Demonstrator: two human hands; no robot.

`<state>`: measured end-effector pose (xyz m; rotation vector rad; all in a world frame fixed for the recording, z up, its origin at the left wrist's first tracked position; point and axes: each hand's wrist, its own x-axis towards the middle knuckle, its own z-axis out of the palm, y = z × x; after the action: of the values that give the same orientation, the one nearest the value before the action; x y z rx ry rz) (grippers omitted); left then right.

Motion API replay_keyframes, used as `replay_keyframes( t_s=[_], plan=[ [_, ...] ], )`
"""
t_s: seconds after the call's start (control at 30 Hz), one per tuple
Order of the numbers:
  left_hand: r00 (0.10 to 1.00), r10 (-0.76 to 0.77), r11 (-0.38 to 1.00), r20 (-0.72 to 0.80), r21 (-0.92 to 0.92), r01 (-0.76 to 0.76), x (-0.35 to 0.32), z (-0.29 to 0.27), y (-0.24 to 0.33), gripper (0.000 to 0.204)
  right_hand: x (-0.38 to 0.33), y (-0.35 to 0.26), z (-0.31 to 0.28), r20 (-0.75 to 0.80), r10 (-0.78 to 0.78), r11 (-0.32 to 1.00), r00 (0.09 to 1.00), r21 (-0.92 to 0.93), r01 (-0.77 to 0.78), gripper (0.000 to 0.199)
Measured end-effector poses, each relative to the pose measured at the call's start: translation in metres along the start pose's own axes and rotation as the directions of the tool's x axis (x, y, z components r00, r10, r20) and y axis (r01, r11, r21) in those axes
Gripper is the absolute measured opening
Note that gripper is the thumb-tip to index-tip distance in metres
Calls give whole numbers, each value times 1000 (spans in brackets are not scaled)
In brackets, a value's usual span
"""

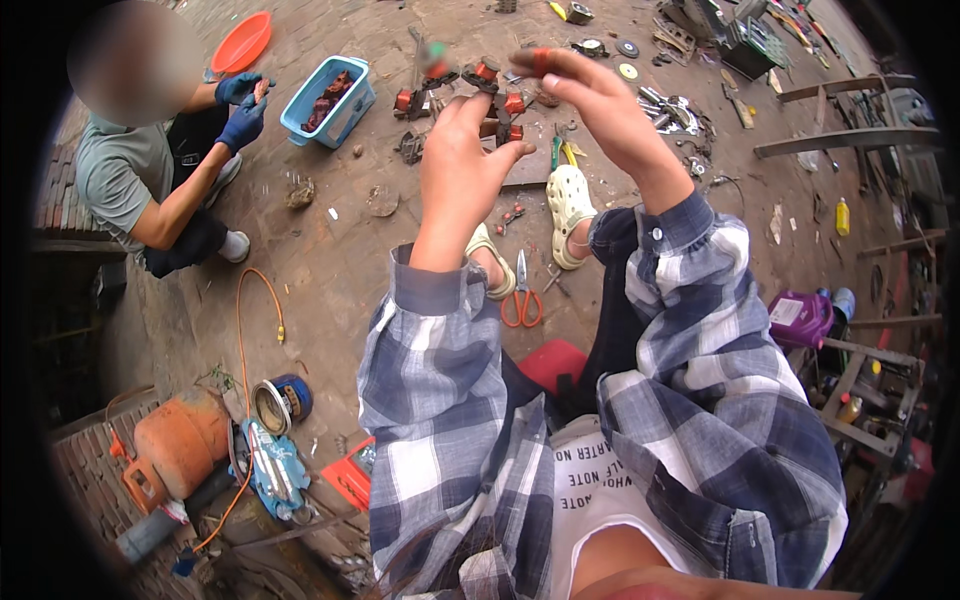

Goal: The person sits on the ground and assembles small red and black mechanical components by hand, repeatedly picking up pieces, fitting them together, and adjusting the assembly. Tools and parts are scattered on the floor around them.

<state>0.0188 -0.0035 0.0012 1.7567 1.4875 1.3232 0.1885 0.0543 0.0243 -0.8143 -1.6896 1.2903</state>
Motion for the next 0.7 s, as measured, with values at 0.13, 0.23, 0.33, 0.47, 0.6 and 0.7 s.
replay_keyframes(
  t_s=[0.13,0.23,0.33,0.47,0.6,0.7],
  plan=[
    [997,63,997,-46,42,-61,0,0,-12,49,-9,12,12,142,-141,872,980,-451,191,29],
    [992,72,974,-106,220,-48,-1,-2,-8,45,-7,9,14,178,-301,686,937,-642,343,17],
    [992,22,939,-125,343,23,-1,-6,-3,44,-8,-4,14,134,-223,638,965,-729,249,18],
    [999,-11,948,-30,317,20,-4,-4,1,44,-7,-7,13,171,129,992,977,-21,-127,22],
    [999,-12,973,47,229,1,-4,4,6,55,-2,-2,3,-25,187,876,982,457,-155,21],
    [997,62,995,51,78,-66,-4,6,3,51,1,14,-8,-67,307,761,949,616,-203,19]
  ],
)
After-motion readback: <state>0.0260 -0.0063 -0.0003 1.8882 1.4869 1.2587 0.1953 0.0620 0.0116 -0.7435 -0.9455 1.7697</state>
